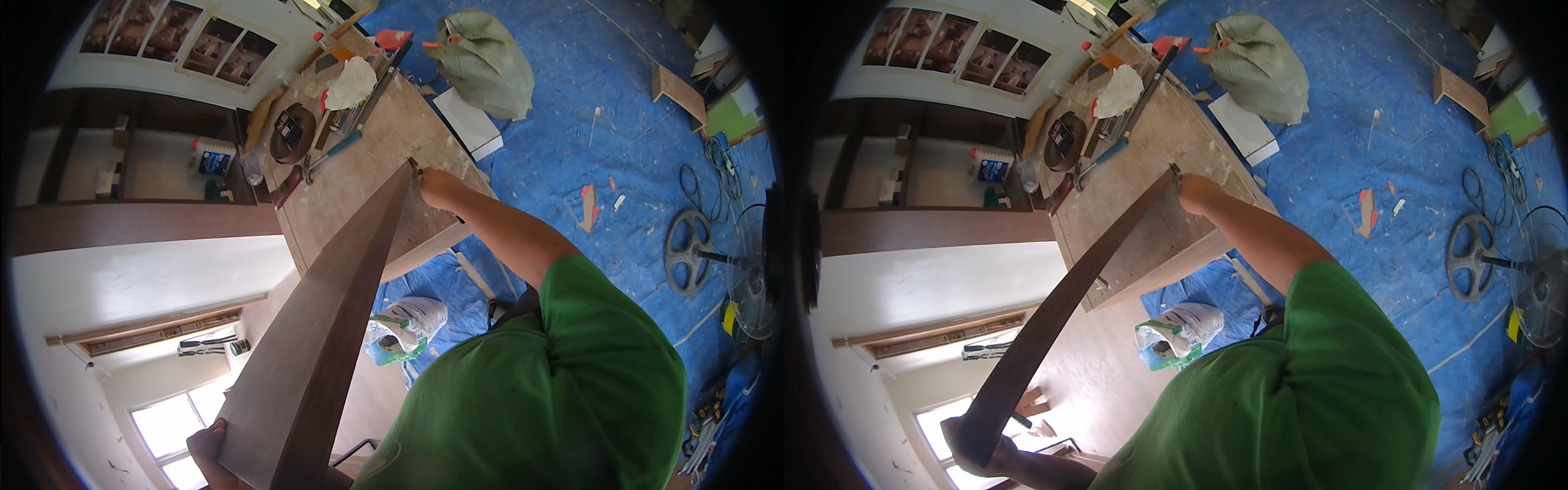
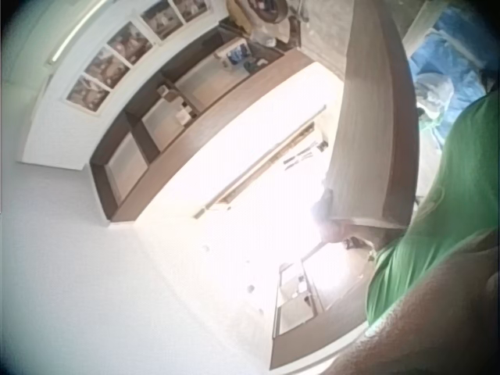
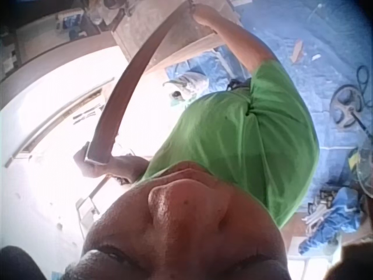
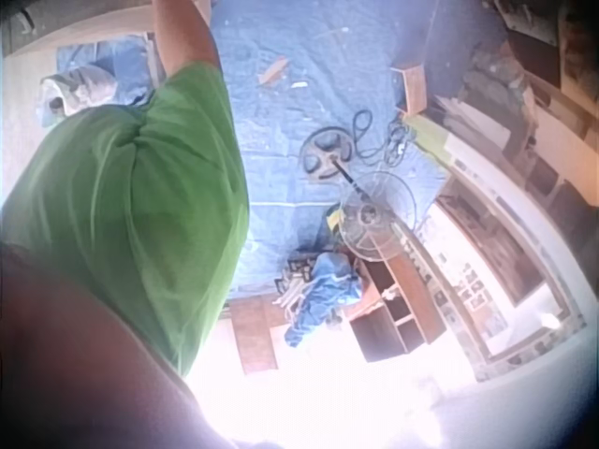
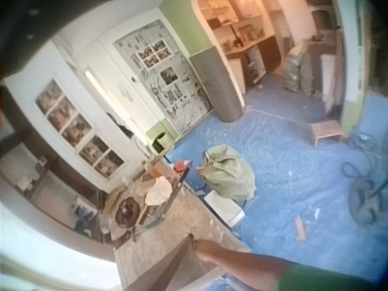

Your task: The person handles a cabinet door, places it on a workbench, and uses a utility knife to trim its edge. They then flip the door and inspect the surface.

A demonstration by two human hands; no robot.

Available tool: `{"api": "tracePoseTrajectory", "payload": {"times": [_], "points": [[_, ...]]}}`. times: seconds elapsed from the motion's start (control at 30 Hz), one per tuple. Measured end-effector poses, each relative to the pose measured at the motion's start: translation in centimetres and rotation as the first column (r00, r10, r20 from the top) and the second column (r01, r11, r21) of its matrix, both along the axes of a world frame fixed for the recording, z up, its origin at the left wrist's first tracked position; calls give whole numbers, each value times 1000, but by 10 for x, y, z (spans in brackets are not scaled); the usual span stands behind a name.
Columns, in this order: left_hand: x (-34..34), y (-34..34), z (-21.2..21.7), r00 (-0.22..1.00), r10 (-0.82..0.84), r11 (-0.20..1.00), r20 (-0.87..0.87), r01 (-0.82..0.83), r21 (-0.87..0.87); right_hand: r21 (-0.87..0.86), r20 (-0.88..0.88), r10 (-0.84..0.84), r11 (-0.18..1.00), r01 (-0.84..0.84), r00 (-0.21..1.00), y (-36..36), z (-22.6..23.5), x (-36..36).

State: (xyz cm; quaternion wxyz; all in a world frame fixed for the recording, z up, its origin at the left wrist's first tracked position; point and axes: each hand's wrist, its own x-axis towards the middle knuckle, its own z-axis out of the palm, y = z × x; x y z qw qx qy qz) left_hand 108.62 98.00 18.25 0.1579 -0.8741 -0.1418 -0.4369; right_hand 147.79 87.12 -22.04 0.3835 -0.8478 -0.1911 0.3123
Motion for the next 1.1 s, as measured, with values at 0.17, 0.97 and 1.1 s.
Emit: {"api": "tracePoseTrajectory", "payload": {"times": [0.17,0.97,1.1], "points": [[3,-4,6,997,52,993,-60,-45,113,29,-63,52,998,-50,997,-3,11,2],[25,21,25,948,318,928,31,-318,195,308,-41,-428,855,419,903,-97,-9,21],[59,45,48,976,218,976,-27,-217,23,440,-484,-270,747,499,832,-93,-6,60]]}}
